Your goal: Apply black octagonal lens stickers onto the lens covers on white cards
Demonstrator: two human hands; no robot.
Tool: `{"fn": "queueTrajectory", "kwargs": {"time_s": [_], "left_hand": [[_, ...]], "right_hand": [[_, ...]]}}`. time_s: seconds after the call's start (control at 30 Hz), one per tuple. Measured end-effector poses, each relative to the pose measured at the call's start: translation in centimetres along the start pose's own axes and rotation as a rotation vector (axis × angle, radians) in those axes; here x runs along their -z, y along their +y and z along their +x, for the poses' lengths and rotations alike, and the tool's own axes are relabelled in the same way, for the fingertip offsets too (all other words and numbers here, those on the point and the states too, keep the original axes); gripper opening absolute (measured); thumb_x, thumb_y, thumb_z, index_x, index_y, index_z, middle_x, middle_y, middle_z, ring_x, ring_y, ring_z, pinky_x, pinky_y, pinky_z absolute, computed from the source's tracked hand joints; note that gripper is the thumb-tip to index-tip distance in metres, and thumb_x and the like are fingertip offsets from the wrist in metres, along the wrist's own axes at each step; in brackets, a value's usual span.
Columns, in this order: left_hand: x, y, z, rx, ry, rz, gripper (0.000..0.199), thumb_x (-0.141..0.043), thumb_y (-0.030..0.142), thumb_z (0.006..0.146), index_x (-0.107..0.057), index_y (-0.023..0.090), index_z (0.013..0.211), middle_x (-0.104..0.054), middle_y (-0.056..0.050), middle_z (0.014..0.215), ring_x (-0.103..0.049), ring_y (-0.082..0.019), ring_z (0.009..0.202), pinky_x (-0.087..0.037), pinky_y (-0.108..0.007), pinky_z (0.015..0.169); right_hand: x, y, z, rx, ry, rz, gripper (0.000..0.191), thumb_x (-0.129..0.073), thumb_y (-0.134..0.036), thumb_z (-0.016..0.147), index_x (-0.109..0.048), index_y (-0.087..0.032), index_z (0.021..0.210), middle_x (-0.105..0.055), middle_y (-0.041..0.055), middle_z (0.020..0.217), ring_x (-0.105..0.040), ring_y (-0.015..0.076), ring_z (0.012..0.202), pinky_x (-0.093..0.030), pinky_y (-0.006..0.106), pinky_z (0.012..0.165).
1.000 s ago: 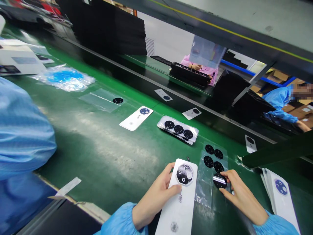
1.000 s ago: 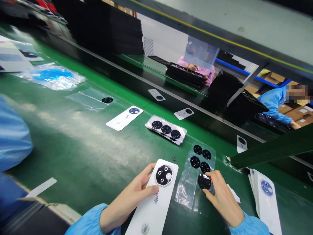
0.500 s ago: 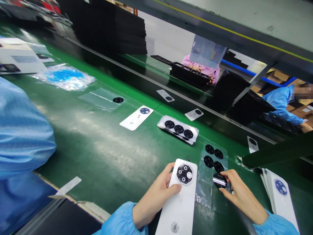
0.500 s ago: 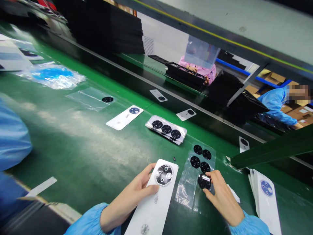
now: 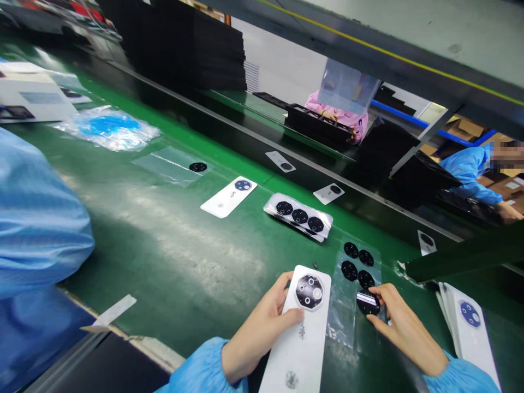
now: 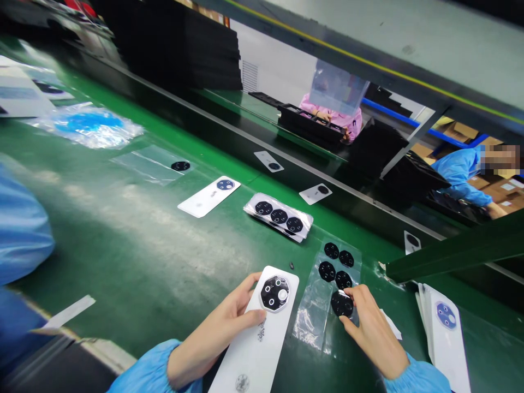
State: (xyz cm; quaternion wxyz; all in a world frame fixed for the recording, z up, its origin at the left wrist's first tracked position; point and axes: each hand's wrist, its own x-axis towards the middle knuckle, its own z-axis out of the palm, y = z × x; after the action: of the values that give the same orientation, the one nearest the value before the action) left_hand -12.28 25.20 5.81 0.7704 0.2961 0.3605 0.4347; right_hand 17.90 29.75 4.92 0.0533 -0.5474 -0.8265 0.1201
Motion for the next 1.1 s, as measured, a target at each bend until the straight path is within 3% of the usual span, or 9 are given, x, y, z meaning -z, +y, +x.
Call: {"fn": "queueTrajectory", "kwargs": {"time_s": [0.3,0.5,0.67,0.77,0.87,0.97,1.1], "left_hand": [[0.0,0.1,0.0,-0.007,-0.001,-0.014,0.058,-0.062,0.017,0.072,-0.037,0.021,0.124,-0.064,-0.002,0.090,-0.061,-0.013,0.066,-0.048,-0.023,0.059],[0.0,0.1,-0.2,-0.018,0.005,-0.004,0.062,-0.065,0.021,0.073,-0.034,0.023,0.128,-0.063,-0.001,0.091,-0.059,-0.013,0.068,-0.047,-0.023,0.061],[-0.2,-0.3,-0.2,-0.018,-0.012,0.016,0.060,-0.062,0.018,0.074,-0.035,0.023,0.128,-0.062,-0.001,0.092,-0.059,-0.013,0.069,-0.046,-0.024,0.062],[-0.6,-0.7,0.0,0.000,-0.038,0.061,0.053,-0.057,0.017,0.077,-0.036,0.022,0.125,-0.062,-0.002,0.094,-0.059,-0.014,0.073,-0.045,-0.025,0.064],[-1.1,-1.3,0.2,-0.001,-0.085,0.132,0.044,-0.051,0.021,0.082,-0.037,0.022,0.124,-0.061,-0.002,0.094,-0.058,-0.014,0.075,-0.043,-0.025,0.066],[-1.3,-1.8,0.3,-0.038,-0.112,0.213,0.045,-0.047,0.024,0.085,-0.033,0.022,0.128,-0.061,-0.002,0.093,-0.055,-0.014,0.073,-0.041,-0.024,0.065],[-1.3,-2.1,0.2,-0.082,-0.123,0.296,0.047,-0.044,0.025,0.087,-0.030,0.021,0.131,-0.060,-0.002,0.093,-0.053,-0.014,0.072,-0.040,-0.024,0.065]], "right_hand": [[0.0,-0.2,0.0,0.003,0.034,0.016,0.027,-0.048,-0.026,0.084,-0.044,-0.025,0.111,-0.049,0.0045,0.100,-0.056,0.0201,0.085,-0.051,0.034,0.069],[0.2,-0.2,0.0,0.032,0.044,0.016,0.029,-0.048,-0.022,0.084,-0.042,-0.024,0.112,-0.049,0.0053,0.102,-0.056,0.0211,0.091,-0.051,0.038,0.078],[1.9,-0.2,0.2,-0.004,0.029,0.024,0.031,-0.055,-0.029,0.081,-0.047,-0.024,0.110,-0.052,0.0044,0.096,-0.059,0.0198,0.080,-0.053,0.034,0.066],[3.6,-2.8,0.3,-0.028,0.090,0.067,0.034,-0.057,-0.033,0.081,-0.046,-0.024,0.113,-0.051,0.0041,0.099,-0.056,0.0155,0.067,-0.053,0.033,0.064],[4.5,-7.1,0.4,0.066,0.092,0.150,0.035,-0.057,-0.025,0.081,-0.044,-0.025,0.114,-0.050,0.0053,0.106,-0.055,0.0152,0.071,-0.052,0.032,0.068],[4.0,-10.7,0.7,0.134,0.080,0.229,0.032,-0.054,-0.015,0.078,-0.046,-0.024,0.108,-0.051,0.0047,0.102,-0.054,0.0171,0.079,-0.051,0.031,0.068],[3.1,-12.2,0.9,0.152,0.053,0.296,0.030,-0.051,-0.009,0.076,-0.044,-0.023,0.102,-0.048,0.0035,0.094,-0.053,0.0185,0.085,-0.050,0.033,0.073]]}}
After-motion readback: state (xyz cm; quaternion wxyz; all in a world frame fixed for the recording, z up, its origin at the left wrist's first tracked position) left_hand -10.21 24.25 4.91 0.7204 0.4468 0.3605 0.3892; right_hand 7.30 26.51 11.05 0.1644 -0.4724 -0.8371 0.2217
